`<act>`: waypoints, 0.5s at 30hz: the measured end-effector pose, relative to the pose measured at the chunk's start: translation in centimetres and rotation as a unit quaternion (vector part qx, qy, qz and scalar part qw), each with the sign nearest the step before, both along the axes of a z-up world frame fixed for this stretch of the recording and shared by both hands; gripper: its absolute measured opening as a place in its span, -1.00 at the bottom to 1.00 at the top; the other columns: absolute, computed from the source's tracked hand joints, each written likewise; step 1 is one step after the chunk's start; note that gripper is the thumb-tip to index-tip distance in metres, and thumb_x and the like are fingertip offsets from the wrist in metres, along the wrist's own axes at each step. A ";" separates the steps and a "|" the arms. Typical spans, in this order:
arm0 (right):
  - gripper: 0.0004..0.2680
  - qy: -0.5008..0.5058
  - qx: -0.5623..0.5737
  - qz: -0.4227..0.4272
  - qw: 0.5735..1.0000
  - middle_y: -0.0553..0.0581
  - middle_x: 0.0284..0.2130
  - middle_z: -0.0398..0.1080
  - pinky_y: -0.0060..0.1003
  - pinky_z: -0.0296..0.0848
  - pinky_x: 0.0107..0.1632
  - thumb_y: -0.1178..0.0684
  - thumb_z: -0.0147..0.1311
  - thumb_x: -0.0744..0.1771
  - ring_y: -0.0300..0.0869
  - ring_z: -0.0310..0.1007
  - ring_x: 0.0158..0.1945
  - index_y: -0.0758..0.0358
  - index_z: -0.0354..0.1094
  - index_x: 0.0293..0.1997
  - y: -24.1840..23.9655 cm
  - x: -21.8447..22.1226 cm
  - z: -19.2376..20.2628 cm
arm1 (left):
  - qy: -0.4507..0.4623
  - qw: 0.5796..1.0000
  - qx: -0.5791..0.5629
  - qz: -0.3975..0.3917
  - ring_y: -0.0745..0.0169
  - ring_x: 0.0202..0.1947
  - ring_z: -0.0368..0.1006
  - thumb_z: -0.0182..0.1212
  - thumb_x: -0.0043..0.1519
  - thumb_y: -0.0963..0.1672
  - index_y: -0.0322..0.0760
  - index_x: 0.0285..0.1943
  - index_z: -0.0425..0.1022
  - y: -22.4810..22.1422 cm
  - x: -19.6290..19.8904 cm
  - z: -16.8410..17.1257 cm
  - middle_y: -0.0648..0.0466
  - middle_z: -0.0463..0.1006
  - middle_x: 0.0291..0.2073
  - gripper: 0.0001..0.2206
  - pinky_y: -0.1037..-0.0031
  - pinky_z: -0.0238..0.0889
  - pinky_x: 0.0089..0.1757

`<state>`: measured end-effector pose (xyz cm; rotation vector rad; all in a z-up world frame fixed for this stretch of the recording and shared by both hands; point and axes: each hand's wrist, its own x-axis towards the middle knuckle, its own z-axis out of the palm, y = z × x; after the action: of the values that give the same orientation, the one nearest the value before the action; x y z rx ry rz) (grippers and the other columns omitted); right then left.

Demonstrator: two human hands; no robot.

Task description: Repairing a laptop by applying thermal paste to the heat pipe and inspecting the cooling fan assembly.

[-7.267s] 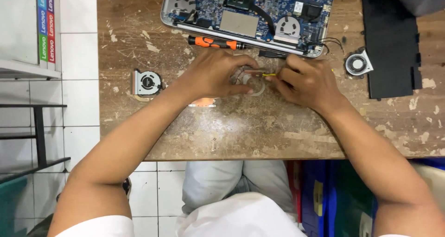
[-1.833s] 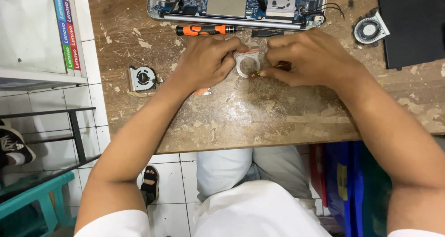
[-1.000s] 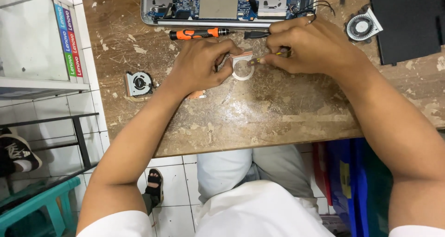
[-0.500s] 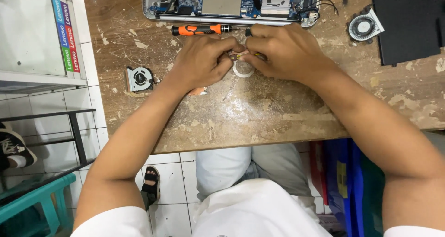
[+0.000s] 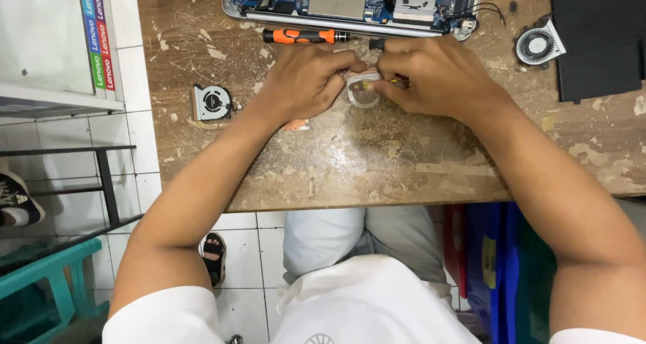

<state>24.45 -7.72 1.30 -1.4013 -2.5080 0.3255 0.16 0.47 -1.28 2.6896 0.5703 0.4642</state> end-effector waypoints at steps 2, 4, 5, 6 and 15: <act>-0.78 0.007 0.008 0.018 1.000 -0.07 -0.48 0.22 -0.17 0.25 -0.59 -0.05 0.22 0.42 -0.13 0.22 -0.59 0.15 0.35 -0.38 -0.2 0.2 -0.2 | -0.007 1.000 -0.008 -0.001 0.10 -0.70 0.37 -0.13 0.17 -0.20 -0.10 -0.04 0.59 -0.3 0.0 0.1 0.06 0.47 -0.68 -0.66 0.27 0.13 -0.60; -0.77 0.013 0.016 0.036 0.999 -0.06 -0.50 0.19 -0.18 0.19 -0.62 -0.05 0.19 0.42 -0.14 0.19 -0.61 0.14 0.34 -0.40 0.1 0.3 -0.6 | -0.013 1.000 -0.016 -0.003 0.12 -0.71 0.37 -0.12 0.17 -0.21 -0.12 -0.05 0.60 0.0 0.1 0.4 0.08 0.46 -0.70 -0.66 0.28 0.17 -0.60; -0.78 -0.002 0.049 0.017 0.999 -0.06 -0.46 0.20 -0.16 0.22 -0.61 -0.07 0.21 0.42 -0.11 0.22 -0.60 0.14 0.36 -0.36 0.2 0.2 -1.0 | -0.015 1.000 -0.010 -0.005 0.12 -0.72 0.37 -0.14 0.19 -0.21 -0.13 -0.06 0.59 0.0 0.1 0.5 0.06 0.48 -0.68 -0.67 0.28 0.16 -0.60; -0.78 -0.019 0.078 -0.005 0.997 -0.06 -0.42 0.21 -0.15 0.25 -0.61 -0.10 0.22 0.42 -0.09 0.25 -0.58 0.14 0.38 -0.32 -0.1 0.3 -1.3 | -0.019 1.000 -0.008 -0.009 0.12 -0.72 0.37 -0.16 0.20 -0.21 -0.15 -0.08 0.58 -0.1 0.3 0.4 0.04 0.50 -0.66 -0.68 0.28 0.15 -0.61; -0.78 0.010 0.074 0.022 0.997 -0.05 -0.44 0.19 -0.21 0.20 -0.70 -0.08 0.22 0.41 -0.14 0.20 -0.62 0.18 0.39 -0.34 -0.2 -1.1 -0.3 | -0.002 1.000 -0.008 0.001 0.26 -0.78 0.24 -0.21 0.21 -0.20 -0.16 -0.16 0.54 -0.3 0.1 0.1 0.11 0.31 -0.75 -0.70 0.41 0.06 -0.66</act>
<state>23.38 -7.96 0.98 -1.2827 -2.4933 0.1560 0.29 0.20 -1.20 2.6725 0.5743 0.4647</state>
